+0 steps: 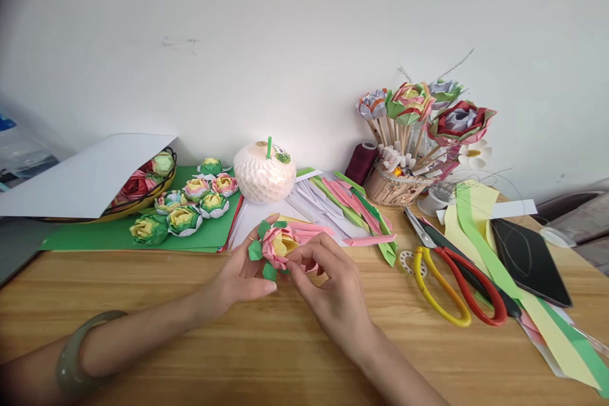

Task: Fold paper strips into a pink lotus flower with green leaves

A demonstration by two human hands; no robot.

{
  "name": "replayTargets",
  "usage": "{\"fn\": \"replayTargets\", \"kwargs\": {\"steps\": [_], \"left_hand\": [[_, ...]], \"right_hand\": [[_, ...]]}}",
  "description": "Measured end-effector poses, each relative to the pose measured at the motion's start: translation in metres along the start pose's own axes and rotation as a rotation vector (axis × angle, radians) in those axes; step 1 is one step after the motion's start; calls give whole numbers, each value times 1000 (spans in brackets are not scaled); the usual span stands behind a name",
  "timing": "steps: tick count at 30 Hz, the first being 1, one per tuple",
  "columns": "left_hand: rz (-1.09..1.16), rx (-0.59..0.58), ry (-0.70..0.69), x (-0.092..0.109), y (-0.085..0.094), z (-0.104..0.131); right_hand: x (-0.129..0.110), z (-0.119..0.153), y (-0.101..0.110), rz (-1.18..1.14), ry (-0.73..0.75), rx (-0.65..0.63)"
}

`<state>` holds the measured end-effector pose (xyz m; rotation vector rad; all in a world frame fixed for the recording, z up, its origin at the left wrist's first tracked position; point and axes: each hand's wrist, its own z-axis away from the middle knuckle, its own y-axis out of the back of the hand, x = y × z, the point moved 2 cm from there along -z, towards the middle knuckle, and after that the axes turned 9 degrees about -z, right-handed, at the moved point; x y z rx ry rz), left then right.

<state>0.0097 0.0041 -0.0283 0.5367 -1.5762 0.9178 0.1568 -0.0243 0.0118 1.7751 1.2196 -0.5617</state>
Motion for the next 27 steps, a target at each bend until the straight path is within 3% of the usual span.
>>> {"fn": "replayTargets", "kwargs": {"steps": [13, 18, 23, 27], "left_hand": [[-463, 94, -124, 12, -4, 1], [-500, 135, -112, 9, -1, 4], [-513, 83, -166, 7, 0, 7], [-528, 110, -230, 4, 2, 5]], "right_hand": [[0, 4, -5, 87, -2, -103], [1, 3, -4, -22, -113, -90], [5, 0, -5, -224, -318, -86], [7, -2, -7, -352, -458, -111]]}}
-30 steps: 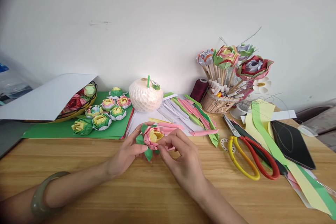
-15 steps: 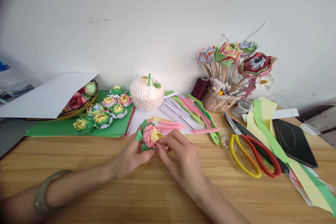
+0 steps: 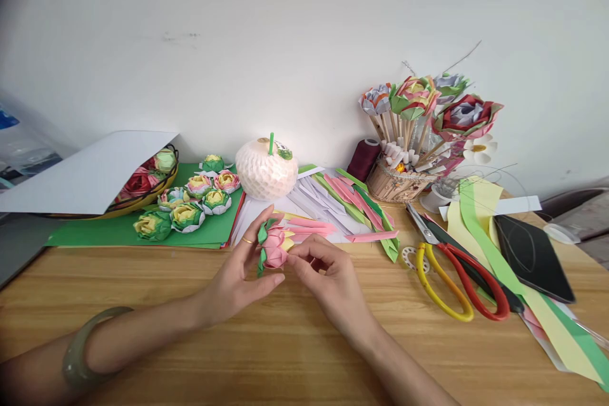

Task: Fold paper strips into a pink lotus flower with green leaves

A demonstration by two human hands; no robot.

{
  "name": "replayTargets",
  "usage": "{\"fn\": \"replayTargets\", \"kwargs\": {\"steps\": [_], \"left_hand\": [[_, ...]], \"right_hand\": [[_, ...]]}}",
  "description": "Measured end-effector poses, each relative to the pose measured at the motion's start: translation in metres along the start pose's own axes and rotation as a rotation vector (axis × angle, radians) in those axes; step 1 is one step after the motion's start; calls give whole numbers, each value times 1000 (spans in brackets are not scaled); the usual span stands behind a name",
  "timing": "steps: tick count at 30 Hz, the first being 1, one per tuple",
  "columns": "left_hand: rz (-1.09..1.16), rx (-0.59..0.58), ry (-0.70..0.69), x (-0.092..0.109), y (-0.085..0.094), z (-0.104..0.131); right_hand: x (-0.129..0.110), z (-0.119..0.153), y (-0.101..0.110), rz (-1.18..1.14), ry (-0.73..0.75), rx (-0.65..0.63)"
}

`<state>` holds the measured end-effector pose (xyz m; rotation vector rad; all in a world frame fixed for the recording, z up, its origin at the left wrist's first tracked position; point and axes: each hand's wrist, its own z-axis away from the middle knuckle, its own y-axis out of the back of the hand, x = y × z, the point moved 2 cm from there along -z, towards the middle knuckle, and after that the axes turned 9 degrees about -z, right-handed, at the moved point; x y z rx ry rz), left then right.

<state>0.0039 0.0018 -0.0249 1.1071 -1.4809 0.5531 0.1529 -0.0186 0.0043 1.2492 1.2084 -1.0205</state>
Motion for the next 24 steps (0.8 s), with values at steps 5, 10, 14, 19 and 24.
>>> {"fn": "replayTargets", "kwargs": {"steps": [5, 10, 14, 19, 24], "left_hand": [[-63, 53, -69, -2, 1, -2], [-156, 91, -67, 0, 3, 0], [-277, 130, -145, 1, 4, 3], [-366, 112, -185, 0, 2, 3], [-333, 146, -137, 0, 3, 3]], "right_hand": [[2, -2, -1, -52, -66, -11], [2, -1, 0, 18, 18, 12], [-2, 2, 0, 126, 114, 24], [-2, 4, -1, 187, 164, 37], [-1, 6, -1, 275, 216, 62]]}}
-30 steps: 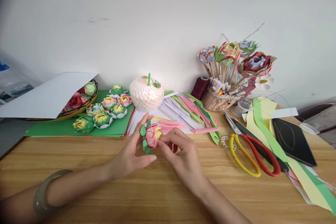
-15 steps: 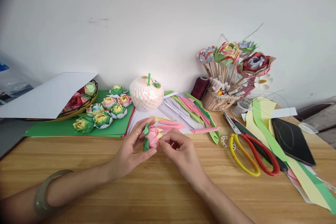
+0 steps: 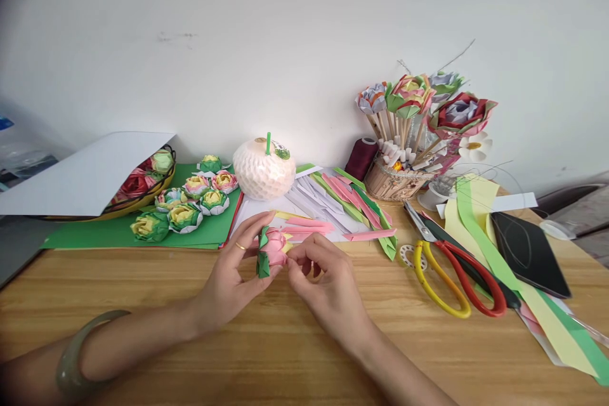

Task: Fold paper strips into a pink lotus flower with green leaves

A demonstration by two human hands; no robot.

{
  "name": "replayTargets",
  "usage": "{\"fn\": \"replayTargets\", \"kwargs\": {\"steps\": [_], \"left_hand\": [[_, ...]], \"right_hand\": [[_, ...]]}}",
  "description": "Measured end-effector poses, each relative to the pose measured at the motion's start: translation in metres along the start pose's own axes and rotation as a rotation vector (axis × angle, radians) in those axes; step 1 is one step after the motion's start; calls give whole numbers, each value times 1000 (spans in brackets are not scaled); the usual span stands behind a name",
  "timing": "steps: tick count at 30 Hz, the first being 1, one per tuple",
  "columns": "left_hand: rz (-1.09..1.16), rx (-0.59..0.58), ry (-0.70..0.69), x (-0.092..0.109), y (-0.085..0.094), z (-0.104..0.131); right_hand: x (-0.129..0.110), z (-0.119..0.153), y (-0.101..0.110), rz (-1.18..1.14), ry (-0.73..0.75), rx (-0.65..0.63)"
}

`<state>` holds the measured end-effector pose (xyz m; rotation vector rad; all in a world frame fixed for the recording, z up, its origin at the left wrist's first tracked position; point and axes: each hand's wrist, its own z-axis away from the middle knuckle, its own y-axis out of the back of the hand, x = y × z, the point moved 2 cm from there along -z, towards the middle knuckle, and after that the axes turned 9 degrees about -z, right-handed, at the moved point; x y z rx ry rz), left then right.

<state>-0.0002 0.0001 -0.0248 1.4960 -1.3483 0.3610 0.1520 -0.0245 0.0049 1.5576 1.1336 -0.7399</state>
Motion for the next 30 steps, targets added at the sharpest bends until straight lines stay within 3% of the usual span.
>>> {"fn": "replayTargets", "kwargs": {"steps": [9, 12, 21, 30], "left_hand": [[-15, 38, -10, 3, 1, -1], [0, 45, 22, 3, 1, -2], [180, 43, 137, 1, 2, -3], [238, 19, 114, -1, 1, -3]], "right_hand": [[-1, 4, -3, 162, 73, 4], [-1, 4, -3, 163, 36, -7], [6, -4, 1, -480, -315, -75], [12, -6, -3, -674, -418, -133]]}}
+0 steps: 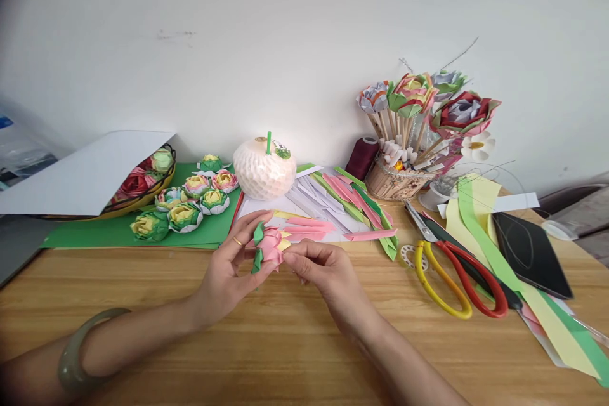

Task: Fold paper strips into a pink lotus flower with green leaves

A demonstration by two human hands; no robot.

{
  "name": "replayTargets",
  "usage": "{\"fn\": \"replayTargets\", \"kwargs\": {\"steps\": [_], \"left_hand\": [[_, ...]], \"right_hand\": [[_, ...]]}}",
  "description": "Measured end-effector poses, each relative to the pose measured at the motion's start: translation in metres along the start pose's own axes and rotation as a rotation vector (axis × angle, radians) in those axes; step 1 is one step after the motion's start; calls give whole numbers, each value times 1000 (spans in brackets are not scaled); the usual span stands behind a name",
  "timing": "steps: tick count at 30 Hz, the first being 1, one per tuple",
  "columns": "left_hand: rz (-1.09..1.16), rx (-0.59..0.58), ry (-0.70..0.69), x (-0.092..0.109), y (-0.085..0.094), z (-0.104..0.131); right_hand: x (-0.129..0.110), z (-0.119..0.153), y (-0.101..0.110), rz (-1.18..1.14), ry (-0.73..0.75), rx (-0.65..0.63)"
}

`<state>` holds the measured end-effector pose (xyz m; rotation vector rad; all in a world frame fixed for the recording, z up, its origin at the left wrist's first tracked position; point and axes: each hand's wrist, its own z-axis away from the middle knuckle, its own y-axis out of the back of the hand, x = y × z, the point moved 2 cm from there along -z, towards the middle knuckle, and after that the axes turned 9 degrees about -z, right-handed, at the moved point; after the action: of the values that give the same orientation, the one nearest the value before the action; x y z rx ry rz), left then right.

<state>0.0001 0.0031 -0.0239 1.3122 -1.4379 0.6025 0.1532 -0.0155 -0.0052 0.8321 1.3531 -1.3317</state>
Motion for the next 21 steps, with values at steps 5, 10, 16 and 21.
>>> {"fn": "replayTargets", "kwargs": {"steps": [5, 10, 16, 21], "left_hand": [[-7, -9, -15, -1, 0, 0], [-16, -12, -28, 1, 1, 0], [-25, -15, -17, 1, 1, 0], [-67, -22, -52, 3, 1, 1]], "right_hand": [[1, 0, 1, -9, -21, 12], [0, 1, 0, 19, -25, 10], [-3, 3, -5, 107, 1, 39], [-5, 3, -7, 146, 66, 56]]}}
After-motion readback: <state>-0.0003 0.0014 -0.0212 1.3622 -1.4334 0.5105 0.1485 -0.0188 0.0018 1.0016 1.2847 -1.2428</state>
